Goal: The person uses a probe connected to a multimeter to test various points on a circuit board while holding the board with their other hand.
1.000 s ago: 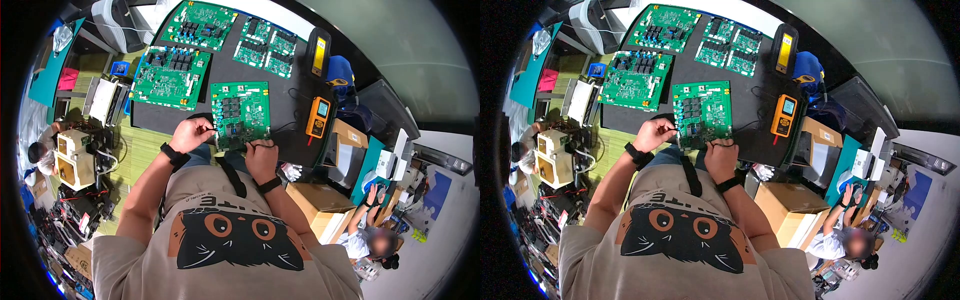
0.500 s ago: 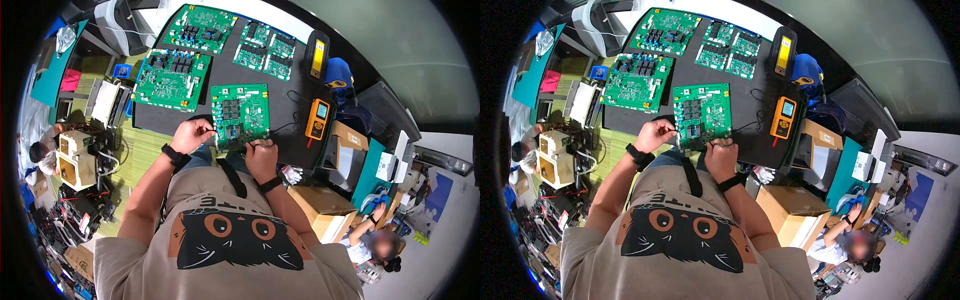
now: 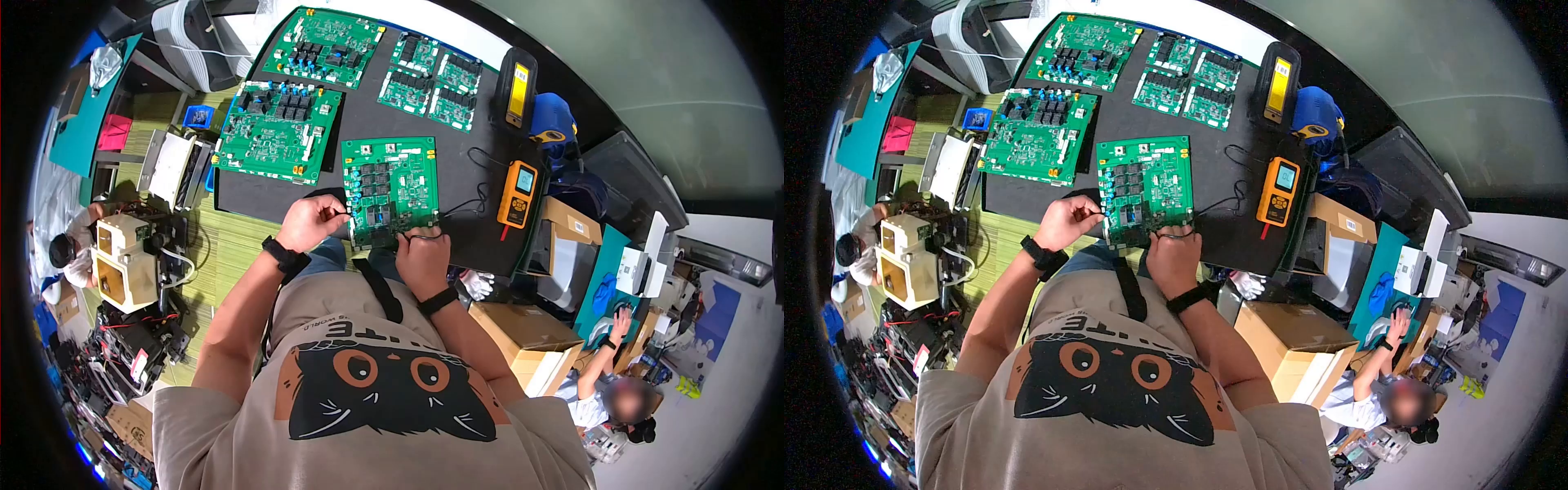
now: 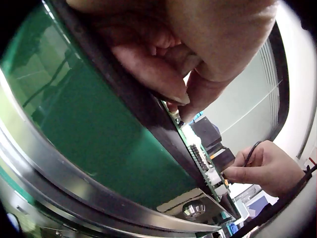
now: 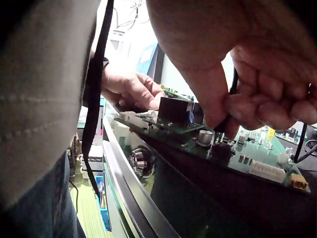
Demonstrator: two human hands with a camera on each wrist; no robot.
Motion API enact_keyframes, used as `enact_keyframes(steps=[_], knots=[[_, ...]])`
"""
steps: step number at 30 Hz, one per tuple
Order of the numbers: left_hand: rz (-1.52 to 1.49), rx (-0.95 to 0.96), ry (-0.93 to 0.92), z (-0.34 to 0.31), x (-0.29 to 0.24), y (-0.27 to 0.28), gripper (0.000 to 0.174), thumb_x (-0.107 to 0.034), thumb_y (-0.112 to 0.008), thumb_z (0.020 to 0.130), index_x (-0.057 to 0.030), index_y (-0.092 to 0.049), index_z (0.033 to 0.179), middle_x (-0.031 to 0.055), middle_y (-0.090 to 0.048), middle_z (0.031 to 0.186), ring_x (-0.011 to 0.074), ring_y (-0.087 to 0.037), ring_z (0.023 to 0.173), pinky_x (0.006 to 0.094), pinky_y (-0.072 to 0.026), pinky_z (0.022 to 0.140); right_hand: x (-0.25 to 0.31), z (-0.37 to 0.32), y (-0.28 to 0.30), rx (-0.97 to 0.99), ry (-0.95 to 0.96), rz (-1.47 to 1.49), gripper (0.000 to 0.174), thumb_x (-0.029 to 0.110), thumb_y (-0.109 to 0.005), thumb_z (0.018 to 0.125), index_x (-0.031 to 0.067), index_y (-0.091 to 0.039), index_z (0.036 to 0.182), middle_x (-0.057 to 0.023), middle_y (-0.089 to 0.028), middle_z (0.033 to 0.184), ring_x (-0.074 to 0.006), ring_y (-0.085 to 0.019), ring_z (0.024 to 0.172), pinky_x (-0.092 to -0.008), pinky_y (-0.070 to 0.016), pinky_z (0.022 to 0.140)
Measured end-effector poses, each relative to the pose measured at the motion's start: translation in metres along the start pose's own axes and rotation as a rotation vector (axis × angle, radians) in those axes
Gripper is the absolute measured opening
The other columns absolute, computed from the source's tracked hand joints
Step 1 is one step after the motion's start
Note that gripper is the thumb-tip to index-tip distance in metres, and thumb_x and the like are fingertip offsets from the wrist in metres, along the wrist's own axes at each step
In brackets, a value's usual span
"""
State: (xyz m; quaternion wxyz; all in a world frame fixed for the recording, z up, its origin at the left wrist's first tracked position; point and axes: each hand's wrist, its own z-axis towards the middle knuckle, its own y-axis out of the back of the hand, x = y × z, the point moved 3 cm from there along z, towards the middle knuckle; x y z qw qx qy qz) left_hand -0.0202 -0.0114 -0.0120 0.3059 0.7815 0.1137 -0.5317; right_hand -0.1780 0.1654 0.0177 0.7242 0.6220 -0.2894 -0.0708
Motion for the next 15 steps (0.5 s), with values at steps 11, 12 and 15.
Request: enact_keyframes(steps=[11,12,15], knots=[[0.010,-0.012,-0.022,0.0000,-0.0019,-0.0001,0.009,-0.008,-0.076,0.084,-0.0035,-0.068,0.084,-0.0037,-0.057,0.066,0.0032,-0.048,0.059,0.0229,-0.0417,0.054,-0.0018,0.0011,-0.0011,0.004,0.039,-0.017,0.016,0.019,-0.069,0.080,0.0067,-0.067,0.071,-0.0111,-0.065,0.073,-0.0311,-0.061,0.081,-0.0438,-0.0409,0.073],[0.006,-0.011,-0.014,-0.0005,-0.0026,0.0001,0.009,-0.009,-0.076,0.084,-0.0035,-0.068,0.084,-0.0037,-0.058,0.066,0.0032,-0.048,0.059,0.0229,-0.0418,0.054,-0.0023,0.0013,-0.0016,0.002,0.041,-0.018,0.016,0.019,-0.069,0.080,0.0067,-0.067,0.071,-0.0111,-0.065,0.073,-0.0311,-0.061,0.081,-0.0438,-0.0409,0.073],[0.002,-0.012,-0.009,-0.0001,-0.0003,-0.0008,0.009,-0.009,-0.076,0.084,-0.0034,-0.068,0.085,-0.0036,-0.058,0.066,0.0031,-0.048,0.060,0.0228,-0.0421,0.054,-0.0033,0.0009,-0.0015,-0.043,0.073,-0.020,0.015,0.018,-0.071,0.079,0.0065,-0.067,0.071,-0.0111,-0.065,0.073,-0.0311,-0.061,0.080,-0.0439,-0.0414,0.073]])
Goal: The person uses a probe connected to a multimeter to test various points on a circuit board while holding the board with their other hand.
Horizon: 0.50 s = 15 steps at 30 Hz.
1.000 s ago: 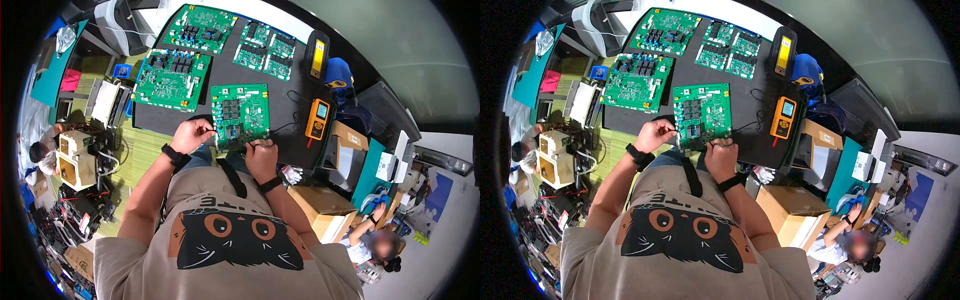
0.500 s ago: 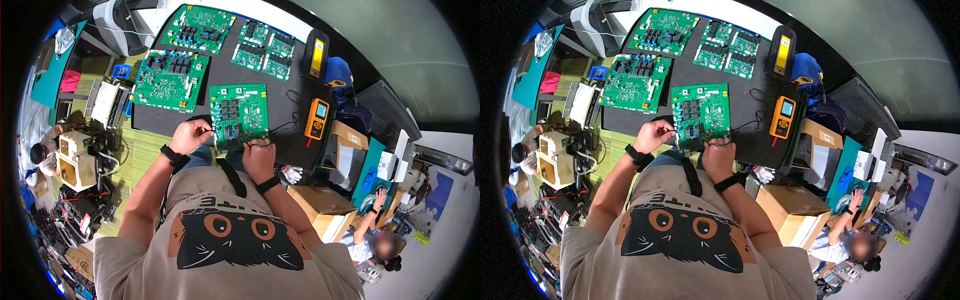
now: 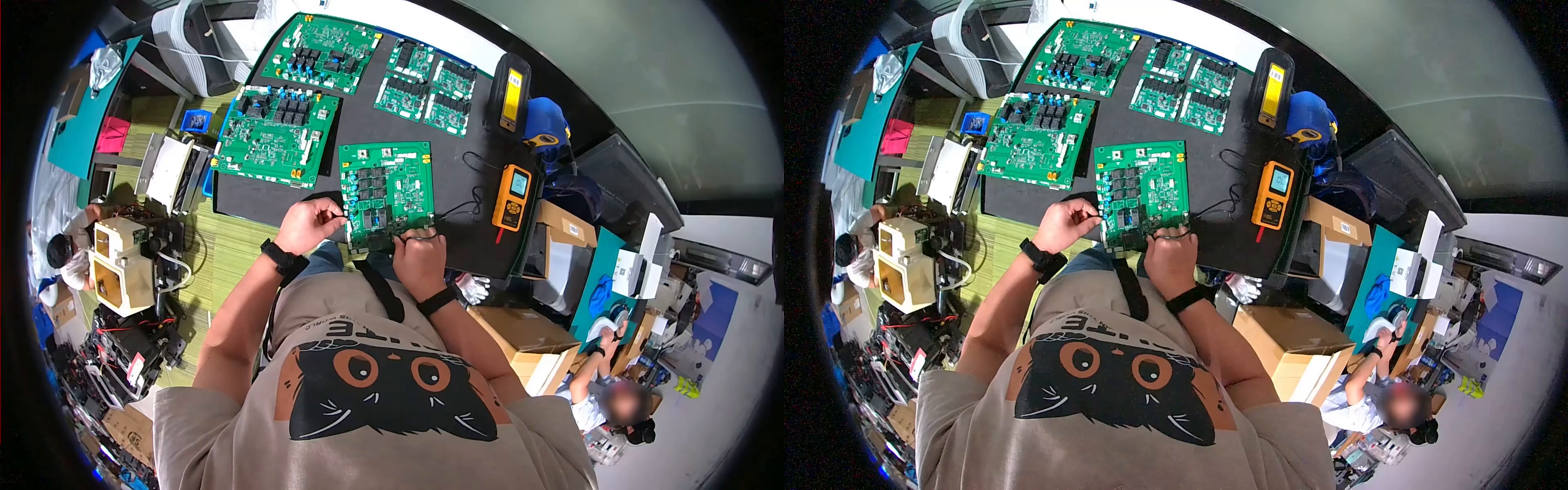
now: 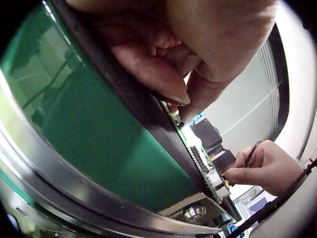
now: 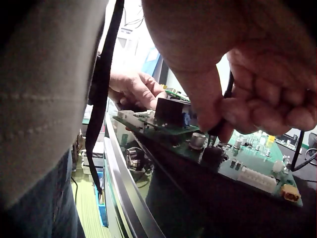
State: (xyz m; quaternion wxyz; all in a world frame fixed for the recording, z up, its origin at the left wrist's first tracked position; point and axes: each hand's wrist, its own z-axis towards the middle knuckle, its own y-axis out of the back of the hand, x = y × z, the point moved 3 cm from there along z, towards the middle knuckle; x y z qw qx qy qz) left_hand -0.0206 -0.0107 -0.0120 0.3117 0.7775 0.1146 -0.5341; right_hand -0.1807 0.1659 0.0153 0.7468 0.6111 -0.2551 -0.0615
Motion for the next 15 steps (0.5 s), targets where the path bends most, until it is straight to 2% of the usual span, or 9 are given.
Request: enact_keyframes(steps=[3,5,15], knots=[[0.002,-0.005,-0.003,0.0002,0.0016,-0.0006,0.010,-0.009,-0.076,0.084,-0.0033,-0.068,0.086,-0.0034,-0.059,0.067,0.0031,-0.049,0.060,0.0228,-0.0426,0.055,-0.0003,0.0006,0.0011,0.039,-0.004,0.079,0.015,0.018,-0.069,0.080,0.0055,-0.065,0.073,-0.0140,-0.065,0.078,-0.0340,-0.061,0.086,-0.0457,-0.0421,0.077],[0.004,-0.012,-0.002,-0.0006,0.0012,0.0004,0.010,-0.009,-0.076,0.084,-0.0032,-0.068,0.086,-0.0033,-0.059,0.067,0.0031,-0.049,0.060,0.0229,-0.0428,0.055,0.0025,0.0028,0.0065,-0.074,0.036,0.107,0.014,0.016,-0.073,0.076,0.0064,-0.066,0.069,-0.0113,-0.065,0.072,-0.0316,-0.061,0.077,-0.0444,-0.0420,0.071],[0.004,-0.011,-0.009,-0.0007,-0.0011,0.0009,0.011,-0.009,-0.076,0.084,-0.0023,-0.068,0.085,-0.0016,-0.059,0.066,0.0042,-0.050,0.058,0.0239,-0.0430,0.053,0.0025,0.0054,0.0015,-0.005,0.035,0.070,0.013,0.017,-0.072,0.078,0.0062,-0.068,0.071,-0.0112,-0.066,0.072,-0.0322,-0.062,0.078,-0.0442,-0.0427,0.073]])
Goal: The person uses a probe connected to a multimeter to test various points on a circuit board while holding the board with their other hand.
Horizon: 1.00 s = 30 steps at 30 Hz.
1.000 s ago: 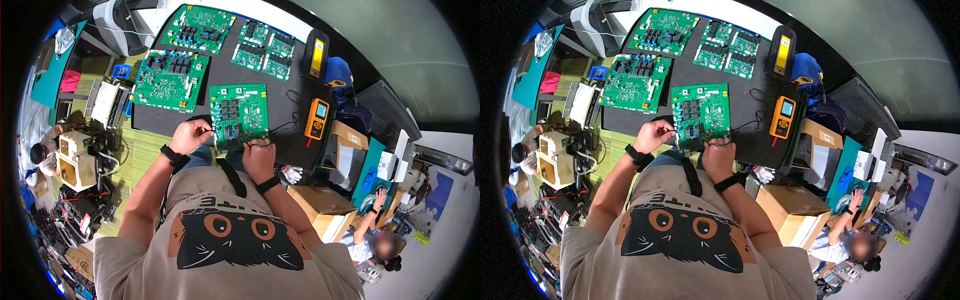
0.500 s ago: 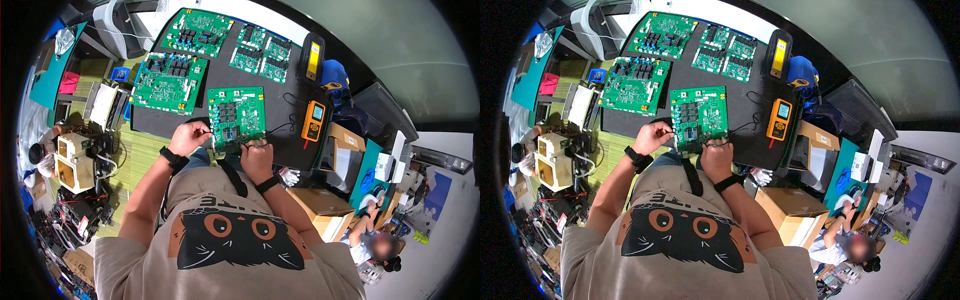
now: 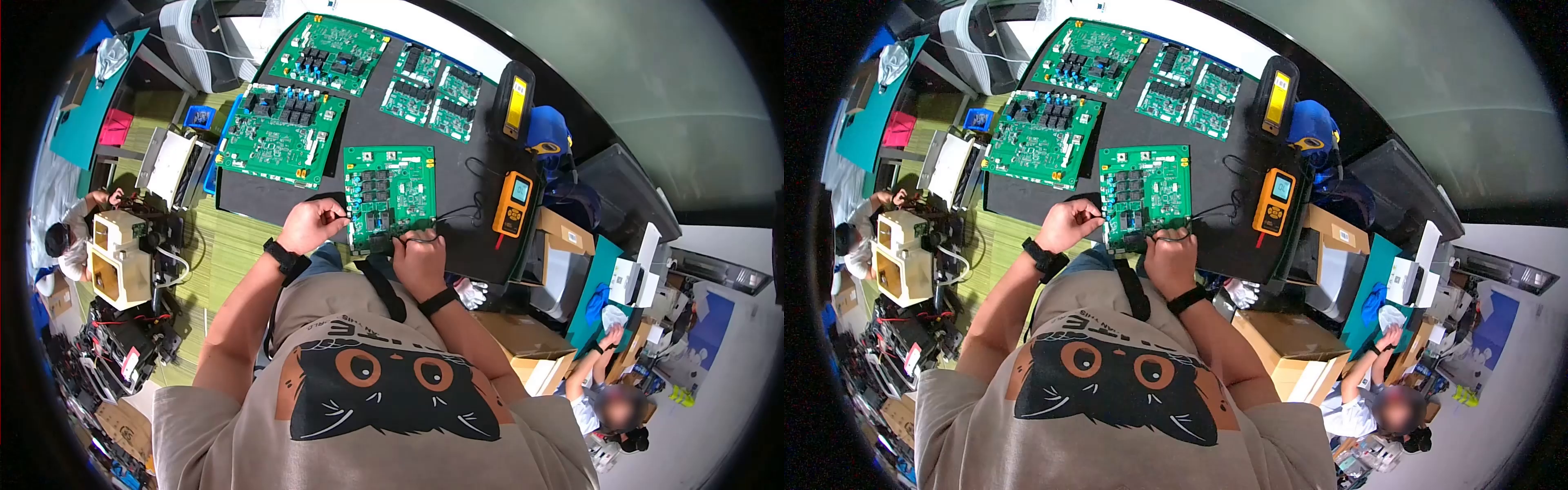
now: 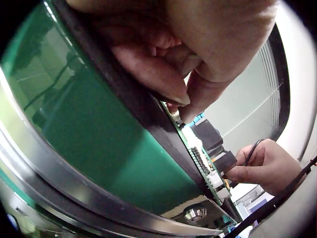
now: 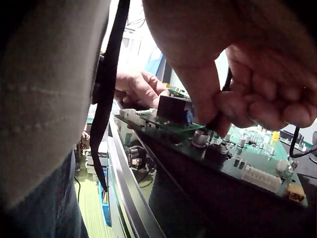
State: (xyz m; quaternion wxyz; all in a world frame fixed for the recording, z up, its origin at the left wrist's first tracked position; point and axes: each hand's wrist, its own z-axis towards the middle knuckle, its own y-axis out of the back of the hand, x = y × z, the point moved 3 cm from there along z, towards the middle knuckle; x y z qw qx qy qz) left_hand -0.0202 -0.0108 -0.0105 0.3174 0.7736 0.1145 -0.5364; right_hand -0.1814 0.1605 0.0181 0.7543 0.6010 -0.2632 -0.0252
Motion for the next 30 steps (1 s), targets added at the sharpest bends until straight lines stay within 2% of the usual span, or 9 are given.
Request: enact_keyframes(steps=[12,23,30], knots=[[-0.009,-0.011,-0.002,0.0005,-0.0008,0.0005,0.011,-0.009,-0.076,0.083,-0.0025,-0.068,0.085,-0.0014,-0.058,0.065,0.0049,-0.050,0.057,0.0241,-0.0430,0.053,0.0010,0.0031,0.0006,0.057,-0.032,-0.017,0.015,0.018,-0.071,0.078,0.0061,-0.067,0.069,-0.0114,-0.066,0.073,-0.0310,-0.062,0.078,-0.0432,-0.0430,0.072],[-0.001,-0.006,0.022,0.0002,-0.0005,-0.0001,0.010,-0.009,-0.076,0.083,-0.0025,-0.068,0.085,-0.0015,-0.059,0.065,0.0042,-0.050,0.058,0.0234,-0.0431,0.054,0.0001,0.0055,0.0040,-0.049,0.025,0.029,0.015,0.016,-0.073,0.077,0.0070,-0.064,0.069,-0.0102,-0.063,0.071,-0.0307,-0.060,0.075,-0.0446,-0.0431,0.070],[-0.003,-0.019,0.012,0.0004,-0.0015,-0.0007,0.011,-0.009,-0.076,0.083,-0.0024,-0.068,0.085,-0.0018,-0.059,0.066,0.0041,-0.050,0.058,0.0237,-0.0434,0.054,-0.0011,0.0059,-0.0013,-0.046,0.046,0.031,0.015,0.016,-0.073,0.077,0.0073,-0.064,0.068,-0.0102,-0.063,0.070,-0.0309,-0.060,0.075,-0.0445,-0.0431,0.070]])
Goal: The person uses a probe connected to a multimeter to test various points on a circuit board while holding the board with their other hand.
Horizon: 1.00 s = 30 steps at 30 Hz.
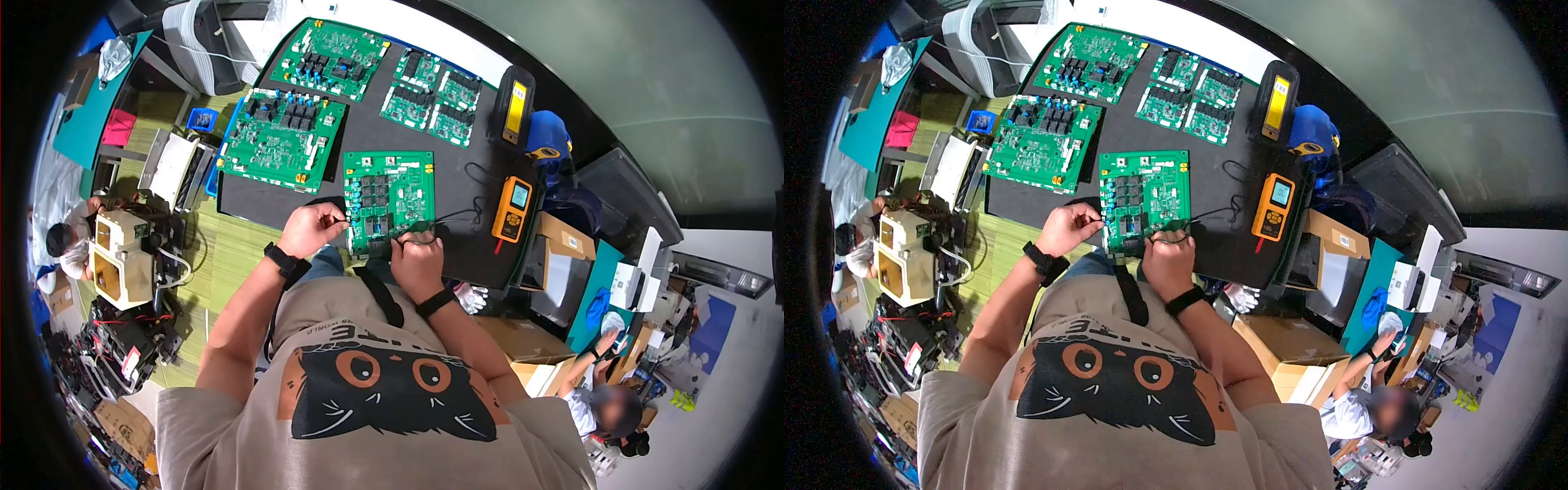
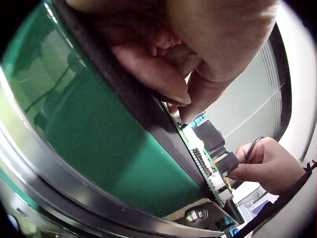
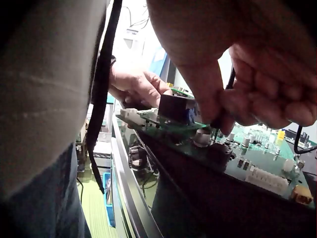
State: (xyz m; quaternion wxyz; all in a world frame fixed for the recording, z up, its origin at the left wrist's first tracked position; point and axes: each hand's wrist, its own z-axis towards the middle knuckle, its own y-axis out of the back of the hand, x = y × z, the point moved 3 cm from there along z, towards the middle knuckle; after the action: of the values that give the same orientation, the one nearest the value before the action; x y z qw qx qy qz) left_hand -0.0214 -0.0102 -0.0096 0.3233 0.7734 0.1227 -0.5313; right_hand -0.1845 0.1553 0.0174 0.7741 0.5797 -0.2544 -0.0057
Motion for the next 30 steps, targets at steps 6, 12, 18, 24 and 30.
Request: enact_keyframes(steps=[6,12,18,24,30], knots=[[0.018,-0.007,0.013,0.000,0.001,-0.001,0.011,-0.009,-0.077,0.083,-0.0025,-0.068,0.084,-0.0021,-0.058,0.065,0.0040,-0.049,0.058,0.0235,-0.0427,0.053,0.003,-0.001,0.001,-0.010,0.008,-0.036,0.016,0.015,-0.073,0.076,0.0076,-0.062,0.068,-0.0098,-0.062,0.070,-0.0311,-0.059,0.074,-0.0443,-0.0426,0.069],[0.023,-0.029,0.005,-0.001,-0.003,0.000,0.011,-0.010,-0.076,0.083,-0.0026,-0.068,0.083,-0.0020,-0.058,0.065,0.0044,-0.049,0.057,0.0238,-0.0423,0.053,-0.001,-0.005,-0.004,0.020,-0.004,-0.023,0.017,0.019,-0.073,0.076,0.0080,-0.061,0.071,-0.0105,-0.060,0.073,-0.0313,-0.058,0.080,-0.0447,-0.0421,0.074],[0.041,-0.029,0.003,-0.001,-0.002,0.000,0.012,-0.010,-0.077,0.083,-0.0026,-0.068,0.083,-0.0013,-0.058,0.065,0.0047,-0.049,0.057,0.0240,-0.0424,0.053,-0.008,-0.009,-0.008,0.051,-0.008,0.008,0.015,0.018,-0.072,0.077,0.0084,-0.061,0.077,-0.0112,-0.060,0.078,-0.0333,-0.058,0.086,-0.0460,-0.0429,0.077],[0.037,-0.045,-0.002,-0.001,0.003,-0.002,0.013,-0.013,-0.077,0.082,-0.0039,-0.068,0.085,0.0011,-0.059,0.064,0.0082,-0.052,0.056,0.0262,-0.0444,0.053,-0.008,-0.009,-0.002,-0.079,0.043,0.033,0.013,0.015,-0.073,0.076,0.0083,-0.062,0.072,-0.0109,-0.063,0.073,-0.0337,-0.060,0.076,-0.0456,-0.0445,0.073],[0.026,-0.037,0.008,0.000,0.004,-0.003,0.012,-0.011,-0.077,0.084,-0.0025,-0.067,0.085,-0.0019,-0.058,0.065,0.0040,-0.049,0.058,0.0238,-0.0424,0.053,-0.007,-0.005,0.007,0.043,0.103,0.051,0.013,0.012,-0.071,0.078,0.0089,-0.058,0.076,-0.0078,-0.058,0.079,-0.0302,-0.055,0.083,-0.0436,-0.0428,0.073]])
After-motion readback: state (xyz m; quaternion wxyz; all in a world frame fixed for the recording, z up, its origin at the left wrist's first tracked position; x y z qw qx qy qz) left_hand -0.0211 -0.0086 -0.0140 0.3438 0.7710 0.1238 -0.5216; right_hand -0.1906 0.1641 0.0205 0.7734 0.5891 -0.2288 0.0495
